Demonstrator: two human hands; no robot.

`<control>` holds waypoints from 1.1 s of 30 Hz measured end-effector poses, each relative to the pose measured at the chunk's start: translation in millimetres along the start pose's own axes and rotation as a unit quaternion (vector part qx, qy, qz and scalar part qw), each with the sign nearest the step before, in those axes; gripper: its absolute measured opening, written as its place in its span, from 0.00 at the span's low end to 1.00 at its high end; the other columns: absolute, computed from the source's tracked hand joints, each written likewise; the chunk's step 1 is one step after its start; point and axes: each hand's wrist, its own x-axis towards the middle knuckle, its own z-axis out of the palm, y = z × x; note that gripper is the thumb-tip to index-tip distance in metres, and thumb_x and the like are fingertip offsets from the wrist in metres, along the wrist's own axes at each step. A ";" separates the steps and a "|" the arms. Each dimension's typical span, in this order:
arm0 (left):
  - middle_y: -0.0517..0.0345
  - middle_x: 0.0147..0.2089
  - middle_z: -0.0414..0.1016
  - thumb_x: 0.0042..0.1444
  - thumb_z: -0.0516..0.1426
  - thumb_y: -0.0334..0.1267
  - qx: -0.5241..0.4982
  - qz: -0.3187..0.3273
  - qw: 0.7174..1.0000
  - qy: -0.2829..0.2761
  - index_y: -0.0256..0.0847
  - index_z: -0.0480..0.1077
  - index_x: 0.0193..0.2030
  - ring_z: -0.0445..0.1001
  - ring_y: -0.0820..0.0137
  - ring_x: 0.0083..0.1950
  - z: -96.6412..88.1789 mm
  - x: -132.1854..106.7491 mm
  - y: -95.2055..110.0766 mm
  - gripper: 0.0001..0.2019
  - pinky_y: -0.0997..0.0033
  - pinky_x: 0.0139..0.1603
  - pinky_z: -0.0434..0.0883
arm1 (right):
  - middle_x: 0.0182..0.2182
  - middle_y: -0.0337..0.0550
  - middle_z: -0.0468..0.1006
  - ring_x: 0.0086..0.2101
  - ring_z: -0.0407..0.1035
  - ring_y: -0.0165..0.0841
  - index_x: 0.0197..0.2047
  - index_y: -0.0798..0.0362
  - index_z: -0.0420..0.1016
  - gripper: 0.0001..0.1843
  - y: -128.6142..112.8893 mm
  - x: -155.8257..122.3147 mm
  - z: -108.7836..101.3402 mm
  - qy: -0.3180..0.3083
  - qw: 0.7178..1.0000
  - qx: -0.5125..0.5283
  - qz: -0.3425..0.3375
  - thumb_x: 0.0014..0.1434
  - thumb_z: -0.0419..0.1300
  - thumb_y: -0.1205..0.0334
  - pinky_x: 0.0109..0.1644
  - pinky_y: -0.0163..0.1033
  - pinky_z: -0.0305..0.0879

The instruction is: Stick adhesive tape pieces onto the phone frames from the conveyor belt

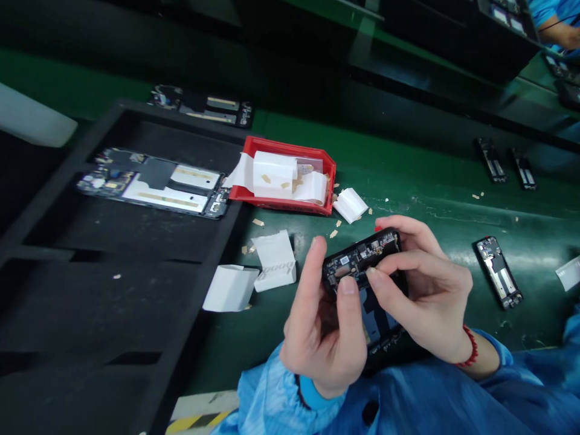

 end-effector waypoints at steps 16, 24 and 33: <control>0.65 0.46 0.86 0.62 0.63 0.33 0.035 0.003 0.999 0.002 0.58 0.72 0.63 0.81 0.73 0.28 0.8 1.4 -4.8 0.24 0.76 0.28 0.82 | 0.57 0.49 0.80 0.52 0.78 0.45 0.39 0.48 0.85 0.12 0.5 -4.3 -2.2 0.001 0.999 -0.017 -0.034 0.57 0.67 0.75 0.54 0.53 0.80; 0.66 0.45 0.86 0.55 0.65 0.25 0.007 0.015 1.000 0.021 0.52 0.75 0.60 0.79 0.80 0.27 4.8 4.9 -4.0 0.27 0.84 0.30 0.77 | 0.58 0.50 0.80 0.52 0.79 0.43 0.41 0.50 0.86 0.13 1.5 -3.0 -5.3 -0.001 0.999 -0.015 -0.051 0.57 0.66 0.76 0.54 0.50 0.81; 0.64 0.40 0.86 0.55 0.66 0.28 0.053 0.016 0.998 0.008 0.50 0.76 0.60 0.78 0.76 0.23 4.3 4.1 -2.3 0.25 0.80 0.24 0.78 | 0.51 0.47 0.81 0.50 0.78 0.39 0.42 0.47 0.83 0.11 11.4 -2.8 -2.7 0.022 0.999 -0.011 -0.024 0.59 0.68 0.73 0.52 0.48 0.80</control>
